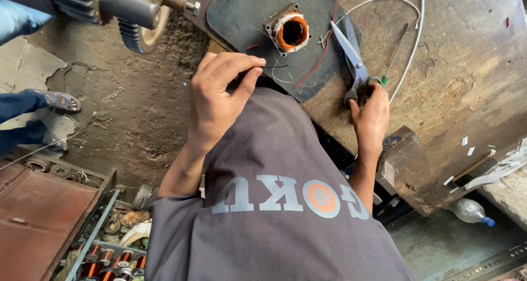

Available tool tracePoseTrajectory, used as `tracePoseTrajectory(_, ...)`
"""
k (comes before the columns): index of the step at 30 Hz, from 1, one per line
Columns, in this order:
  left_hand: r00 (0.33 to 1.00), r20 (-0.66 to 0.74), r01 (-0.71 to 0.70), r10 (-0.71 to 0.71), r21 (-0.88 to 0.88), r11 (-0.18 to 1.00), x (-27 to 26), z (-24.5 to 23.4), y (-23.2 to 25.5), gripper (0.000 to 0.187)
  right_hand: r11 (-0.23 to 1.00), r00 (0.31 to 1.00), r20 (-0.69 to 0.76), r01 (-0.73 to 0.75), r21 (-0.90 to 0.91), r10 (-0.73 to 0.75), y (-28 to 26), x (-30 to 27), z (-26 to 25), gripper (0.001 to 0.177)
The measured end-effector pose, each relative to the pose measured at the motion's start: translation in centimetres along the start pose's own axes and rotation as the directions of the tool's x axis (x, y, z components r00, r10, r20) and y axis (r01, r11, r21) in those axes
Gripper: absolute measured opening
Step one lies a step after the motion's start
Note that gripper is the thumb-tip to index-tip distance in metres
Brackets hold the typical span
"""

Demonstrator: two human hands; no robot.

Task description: The person strips insulation from thin copper wires and white plastic tubing using scissors and a knife, then twists the exposed wire ends together. The work is performed on a wooden workbench with a motor stator and various tools nearby.

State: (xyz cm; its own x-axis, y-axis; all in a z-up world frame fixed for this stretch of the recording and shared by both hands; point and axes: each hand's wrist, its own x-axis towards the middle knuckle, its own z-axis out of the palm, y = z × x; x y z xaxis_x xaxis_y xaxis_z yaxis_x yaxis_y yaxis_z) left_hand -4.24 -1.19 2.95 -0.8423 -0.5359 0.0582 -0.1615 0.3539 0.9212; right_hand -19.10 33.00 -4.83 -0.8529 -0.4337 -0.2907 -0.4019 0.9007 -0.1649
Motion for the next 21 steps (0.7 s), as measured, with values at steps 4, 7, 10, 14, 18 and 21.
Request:
tracePoseTrajectory(4,1.000,-0.016,-0.016,0.017,0.025,1.000,-0.3,0.2,0.0,0.016,0.999,0.998,-0.060,0.006,-0.044,-0.008,-0.2,-0.5,-0.4,0.049)
tracePoseTrajectory(7,0.999,-0.047,-0.014,0.017,0.066,0.998,-0.6,0.2,0.2,0.019,0.999,0.998,-0.053,0.043,0.025,-0.041,0.4,-1.1,-1.5,0.040)
tracePoseTrajectory(10,0.997,-0.073,-0.010,0.014,0.047,0.999,-0.8,0.1,0.4,0.021,0.955,0.965,0.188,-0.221,0.196,0.184,1.2,-1.1,-2.5,0.038)
tracePoseTrajectory(14,0.996,-0.091,0.004,-0.004,-0.008,1.000,-1.1,0.2,0.9,0.022,0.607,0.987,0.147,-0.154,0.780,0.062,0.5,-1.3,-2.0,0.030)
tracePoseTrajectory(18,0.995,-0.088,0.030,-0.037,-0.078,0.996,-1.1,0.3,1.4,0.023,0.606,0.994,0.075,-0.110,0.788,0.082,-3.6,-1.1,-0.1,0.038)
tracePoseTrajectory(21,0.994,-0.109,-0.011,0.000,-0.095,0.995,-1.2,0.3,1.7,0.023,0.748,0.927,-0.064,0.338,0.571,-0.370,-7.0,-0.7,0.4,0.042)
